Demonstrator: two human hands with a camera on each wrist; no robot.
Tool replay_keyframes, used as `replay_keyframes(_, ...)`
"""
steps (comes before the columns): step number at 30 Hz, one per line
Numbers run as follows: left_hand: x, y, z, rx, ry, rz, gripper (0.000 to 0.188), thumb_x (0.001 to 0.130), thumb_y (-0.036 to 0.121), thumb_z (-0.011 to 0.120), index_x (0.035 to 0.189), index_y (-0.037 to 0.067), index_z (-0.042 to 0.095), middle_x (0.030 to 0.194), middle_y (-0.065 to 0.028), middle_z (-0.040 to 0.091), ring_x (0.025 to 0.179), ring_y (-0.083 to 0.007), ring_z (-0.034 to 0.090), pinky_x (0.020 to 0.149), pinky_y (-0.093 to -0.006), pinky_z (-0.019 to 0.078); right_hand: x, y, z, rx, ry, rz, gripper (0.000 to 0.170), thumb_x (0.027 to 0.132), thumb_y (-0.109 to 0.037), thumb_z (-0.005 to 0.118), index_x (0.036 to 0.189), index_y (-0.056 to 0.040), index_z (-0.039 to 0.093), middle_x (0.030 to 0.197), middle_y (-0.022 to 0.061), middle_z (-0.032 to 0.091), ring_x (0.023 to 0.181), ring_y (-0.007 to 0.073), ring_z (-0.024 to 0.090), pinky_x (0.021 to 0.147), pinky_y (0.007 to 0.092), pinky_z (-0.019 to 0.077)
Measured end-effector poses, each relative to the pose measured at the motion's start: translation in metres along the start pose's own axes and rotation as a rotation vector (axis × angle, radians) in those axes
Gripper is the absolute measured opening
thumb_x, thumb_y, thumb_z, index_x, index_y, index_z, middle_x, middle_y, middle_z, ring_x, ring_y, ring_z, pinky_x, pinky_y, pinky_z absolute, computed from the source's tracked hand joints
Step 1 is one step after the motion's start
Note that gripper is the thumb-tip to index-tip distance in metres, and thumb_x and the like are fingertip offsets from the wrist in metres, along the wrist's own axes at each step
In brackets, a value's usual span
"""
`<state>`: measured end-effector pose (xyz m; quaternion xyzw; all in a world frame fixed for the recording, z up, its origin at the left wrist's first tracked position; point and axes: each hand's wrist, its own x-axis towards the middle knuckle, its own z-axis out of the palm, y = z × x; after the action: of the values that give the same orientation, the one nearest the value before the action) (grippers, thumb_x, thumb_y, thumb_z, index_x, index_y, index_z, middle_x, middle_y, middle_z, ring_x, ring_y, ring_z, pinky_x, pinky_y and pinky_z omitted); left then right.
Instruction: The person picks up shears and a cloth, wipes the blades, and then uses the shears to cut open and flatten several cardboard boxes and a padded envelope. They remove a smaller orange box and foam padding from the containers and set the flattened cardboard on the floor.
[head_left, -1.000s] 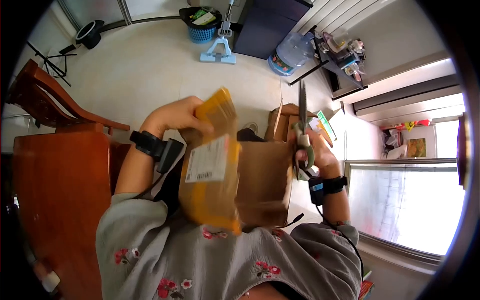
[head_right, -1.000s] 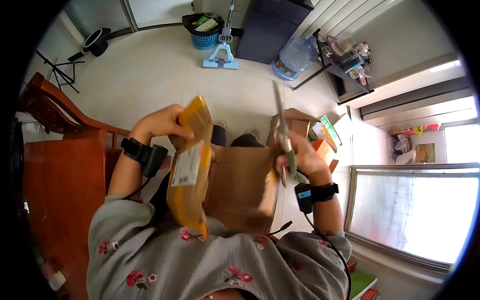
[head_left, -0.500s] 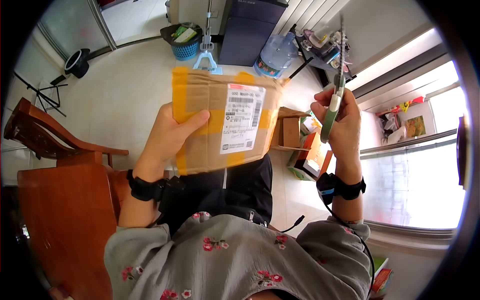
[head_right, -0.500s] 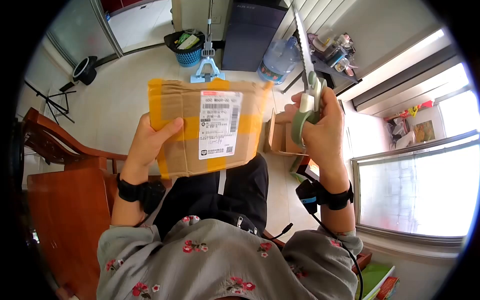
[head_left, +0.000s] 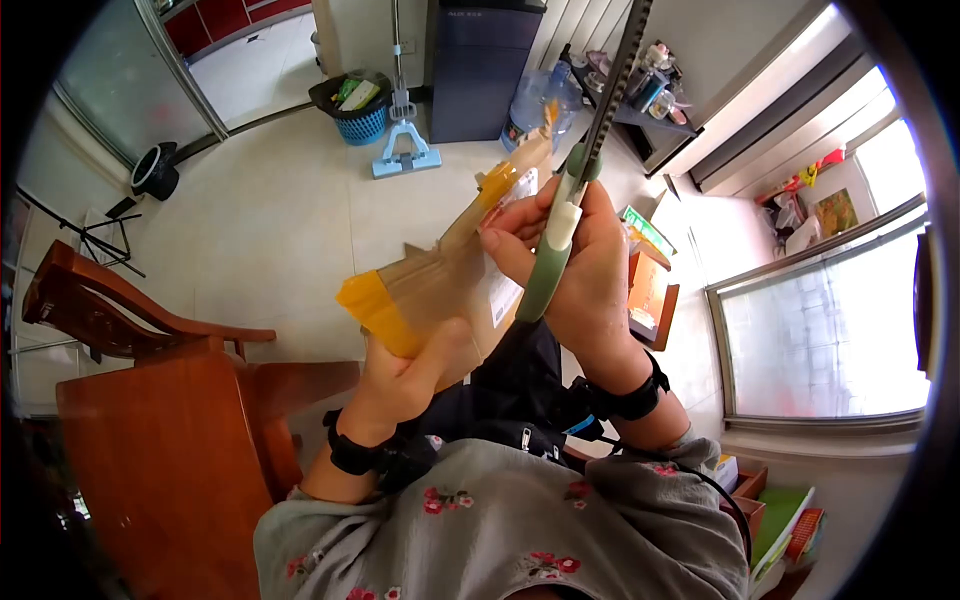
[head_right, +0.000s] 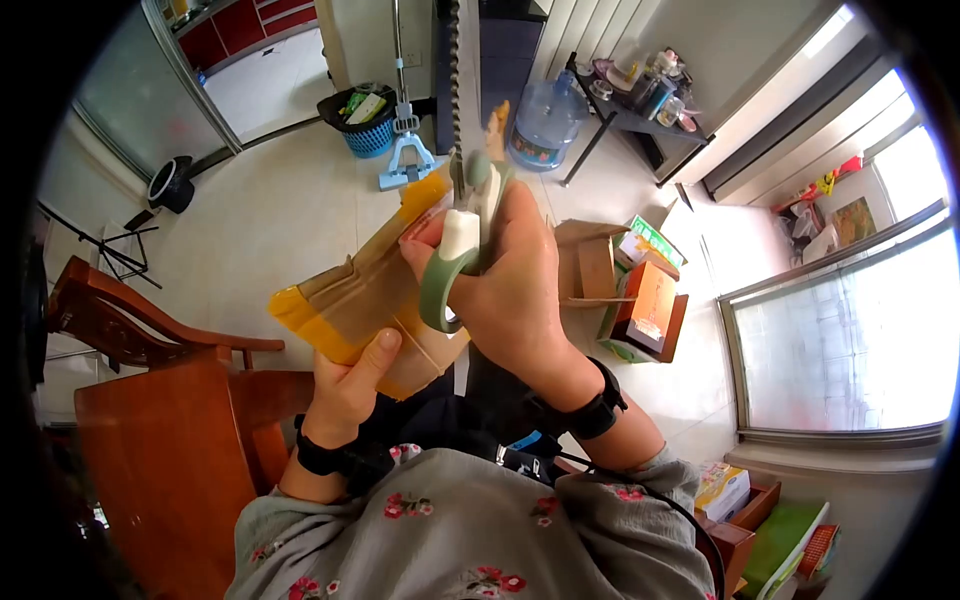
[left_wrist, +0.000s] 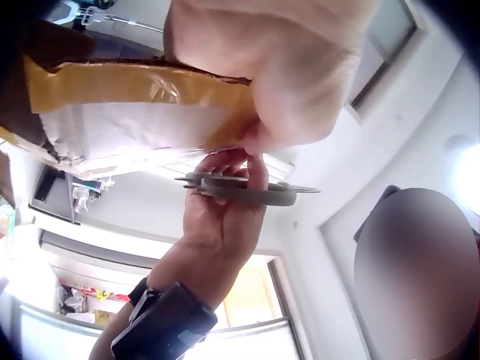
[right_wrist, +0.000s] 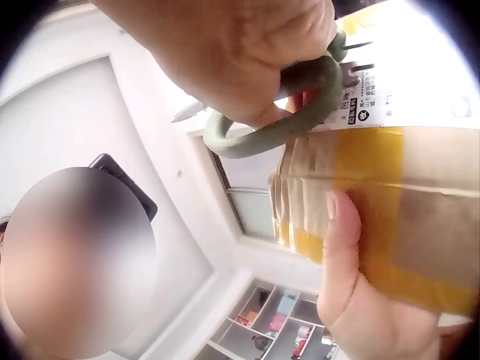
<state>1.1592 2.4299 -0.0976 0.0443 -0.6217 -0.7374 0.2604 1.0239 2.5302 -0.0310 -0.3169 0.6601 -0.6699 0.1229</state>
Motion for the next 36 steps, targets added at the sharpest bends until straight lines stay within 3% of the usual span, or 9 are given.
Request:
replay_keyframes(10, -0.005, 0.004, -0.005, 0.179, -0.179, 0.130, 0.038, 0.081, -0.002, 0.058, 0.118, 0.000, 0.047, 0.125, -0.0178, 0.054, 0.100, -0.0198, 0.057, 0.087, -0.0303, 0.0432, -0.015, -0.003, -0.025, -0.157, -0.092, 0.047, 0.035, 0.074, 0.004, 0.072, 0.097, -0.0021, 0.046, 0.085, 0.0082, 0.064, 0.075, 0.0094, 0.062, 0.068, 0.0213, 0.0519)
replay_keyframes(16, -0.001, 0.009, -0.008, 0.448, -0.337, 0.258, 0.037, 0.083, -0.005, 0.059, 0.119, 0.001, 0.048, 0.105, -0.0088, 0.056, 0.094, -0.0175, 0.052, 0.086, -0.0286, 0.0408, -0.022, -0.009, -0.031, -0.302, -0.135, 0.148, 0.035, 0.076, 0.002, 0.070, 0.104, -0.0013, 0.049, 0.088, 0.0044, 0.063, 0.079, 0.0059, 0.060, 0.068, 0.0198, 0.0497)
replay_keyframes(17, -0.002, 0.006, -0.004, 0.403, -0.274, 0.233, 0.039, 0.075, -0.005, 0.061, 0.113, 0.003, 0.054, 0.127, -0.0164, 0.055, 0.097, -0.0302, 0.058, 0.085, -0.0331, 0.0439, -0.022, -0.001, -0.031, -0.339, -0.127, 0.139, 0.034, 0.076, 0.002, 0.070, 0.103, -0.0015, 0.049, 0.088, 0.0038, 0.063, 0.079, 0.0056, 0.059, 0.069, 0.0197, 0.0492)
replay_keyframes(21, -0.003, 0.003, -0.001, 0.454, -0.274, 0.205, 0.038, 0.077, -0.005, 0.060, 0.113, 0.003, 0.054, 0.127, -0.0171, 0.055, 0.100, -0.0305, 0.057, 0.088, -0.0329, 0.0429, -0.024, 0.014, -0.029, -0.453, -0.088, 0.126, 0.031, 0.078, 0.002, 0.067, 0.103, -0.0020, 0.049, 0.088, 0.0016, 0.061, 0.079, 0.0050, 0.057, 0.070, 0.0192, 0.0474)
replay_keyframes(25, -0.005, -0.005, -0.001, 0.421, -0.222, 0.231, 0.036, 0.080, -0.003, 0.059, 0.115, 0.002, 0.053, 0.125, -0.0190, 0.056, 0.102, -0.0296, 0.057, 0.090, -0.0334, 0.0424, -0.023, 0.021, -0.021, -0.309, -0.046, 0.044, 0.028, 0.077, 0.003, 0.066, 0.098, -0.0018, 0.047, 0.085, 0.0035, 0.061, 0.076, 0.0072, 0.058, 0.068, 0.0203, 0.0474)
replay_keyframes(29, -0.008, -0.007, -0.012, 0.397, -0.193, 0.238, 0.041, 0.081, -0.001, 0.060, 0.120, -0.001, 0.051, 0.119, -0.0159, 0.058, 0.105, -0.0244, 0.057, 0.091, -0.0332, 0.0428, -0.021, 0.010, -0.013, -0.032, -0.023, 0.168, 0.025, 0.075, 0.001, 0.062, 0.096, -0.0005, 0.047, 0.082, 0.0072, 0.062, 0.070, 0.0141, 0.062, 0.065, 0.0252, 0.0493)
replay_keyframes(32, -0.018, 0.000, -0.010, 0.074, -0.058, -0.082, 0.044, 0.080, -0.002, 0.060, 0.123, -0.002, 0.050, 0.114, -0.0115, 0.059, 0.105, -0.0204, 0.057, 0.090, -0.0324, 0.0436, -0.019, 0.009, -0.007, 0.305, -0.008, 0.253, 0.023, 0.075, -0.004, 0.065, 0.091, 0.0015, 0.050, 0.078, 0.0051, 0.061, 0.066, 0.0093, 0.058, 0.062, 0.0241, 0.0491)
replay_keyframes(33, -0.021, -0.001, -0.009, -0.069, -0.007, -0.186, 0.051, 0.081, 0.006, 0.063, 0.128, -0.001, 0.045, 0.121, -0.0108, 0.056, 0.110, -0.0186, 0.053, 0.094, -0.0321, 0.0405, -0.019, 0.008, -0.005, 0.335, -0.019, 0.240, 0.023, 0.076, -0.004, 0.065, 0.090, 0.0012, 0.048, 0.078, 0.0042, 0.060, 0.067, 0.0076, 0.056, 0.061, 0.0236, 0.0481)
replay_keyframes(36, -0.005, 0.012, -0.012, -0.106, -0.107, -0.103, 0.071, 0.080, 0.024, 0.069, 0.137, -0.002, 0.035, 0.129, -0.0127, 0.050, 0.117, -0.0199, 0.048, 0.098, -0.0325, 0.0365, -0.017, 0.016, -0.001, 0.193, 0.022, 0.198, 0.021, 0.076, 0.001, 0.059, 0.094, -0.0003, 0.047, 0.081, 0.0064, 0.060, 0.070, 0.0149, 0.061, 0.067, 0.0272, 0.0494)
